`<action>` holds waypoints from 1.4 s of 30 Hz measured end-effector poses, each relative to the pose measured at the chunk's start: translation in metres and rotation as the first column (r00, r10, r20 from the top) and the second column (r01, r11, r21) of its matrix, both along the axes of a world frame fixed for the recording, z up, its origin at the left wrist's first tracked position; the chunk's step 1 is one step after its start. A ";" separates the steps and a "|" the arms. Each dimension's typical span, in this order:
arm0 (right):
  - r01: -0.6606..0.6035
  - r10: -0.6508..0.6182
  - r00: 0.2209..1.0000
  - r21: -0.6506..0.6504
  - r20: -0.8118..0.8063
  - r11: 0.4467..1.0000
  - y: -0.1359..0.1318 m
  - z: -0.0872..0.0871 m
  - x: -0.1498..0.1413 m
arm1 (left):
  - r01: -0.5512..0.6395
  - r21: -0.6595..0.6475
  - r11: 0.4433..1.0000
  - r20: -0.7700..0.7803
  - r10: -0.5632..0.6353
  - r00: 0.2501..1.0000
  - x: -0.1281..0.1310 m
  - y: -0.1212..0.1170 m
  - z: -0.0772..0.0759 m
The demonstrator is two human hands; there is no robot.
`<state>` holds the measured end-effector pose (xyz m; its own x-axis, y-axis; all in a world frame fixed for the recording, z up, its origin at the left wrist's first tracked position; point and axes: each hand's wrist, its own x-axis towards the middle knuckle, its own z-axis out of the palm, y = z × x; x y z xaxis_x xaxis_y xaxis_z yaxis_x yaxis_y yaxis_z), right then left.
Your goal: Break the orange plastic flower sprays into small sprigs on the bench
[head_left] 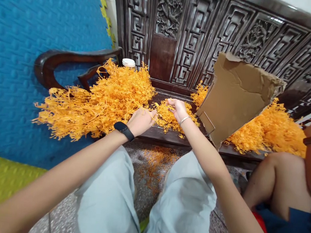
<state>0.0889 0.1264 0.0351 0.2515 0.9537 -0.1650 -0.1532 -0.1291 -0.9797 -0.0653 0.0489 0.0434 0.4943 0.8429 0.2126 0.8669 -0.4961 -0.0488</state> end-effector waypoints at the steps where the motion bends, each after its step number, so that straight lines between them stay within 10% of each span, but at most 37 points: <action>1: 0.036 -0.036 0.999 -0.002 0.024 0.999 0.004 0.002 0.005 | -0.018 -0.007 1.000 0.005 0.018 1.000 0.001 -0.003 0.000; 6: 0.261 -0.266 0.946 0.052 0.186 0.964 0.020 0.002 0.065 | 0.108 -0.128 0.986 0.151 -0.088 0.984 -0.001 -0.028 -0.003; 12: 0.295 -0.316 0.801 0.124 0.508 0.947 0.034 -0.040 0.112 | 0.434 -0.120 0.893 0.023 -0.434 0.901 -0.008 -0.031 -0.011; 22: 0.189 -0.255 0.648 0.173 0.718 0.967 0.045 -0.068 0.130 | 0.415 -0.123 0.902 -0.008 -0.419 0.908 -0.018 -0.018 -0.019; 31: -0.087 -0.024 0.747 0.133 0.664 0.987 0.029 -0.042 0.098 | 0.315 -0.111 0.943 -0.210 -0.332 0.920 -0.024 0.007 -0.018; 36: -0.665 0.578 0.695 0.076 0.428 0.743 0.004 -0.018 0.058 | 0.339 -0.097 0.936 -0.217 -0.352 0.910 -0.021 0.008 -0.019; 42: -0.864 0.767 0.453 0.010 0.454 0.504 -0.022 0.002 0.028 | 0.351 -0.061 0.935 -0.214 -0.355 0.910 -0.018 0.009 -0.020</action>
<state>0.1174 0.1047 0.0367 -0.6735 0.7389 -0.0227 0.2586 0.2067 -0.9436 -0.0832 0.0576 0.0237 0.7925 0.6078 0.0503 0.6039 -0.7706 -0.2034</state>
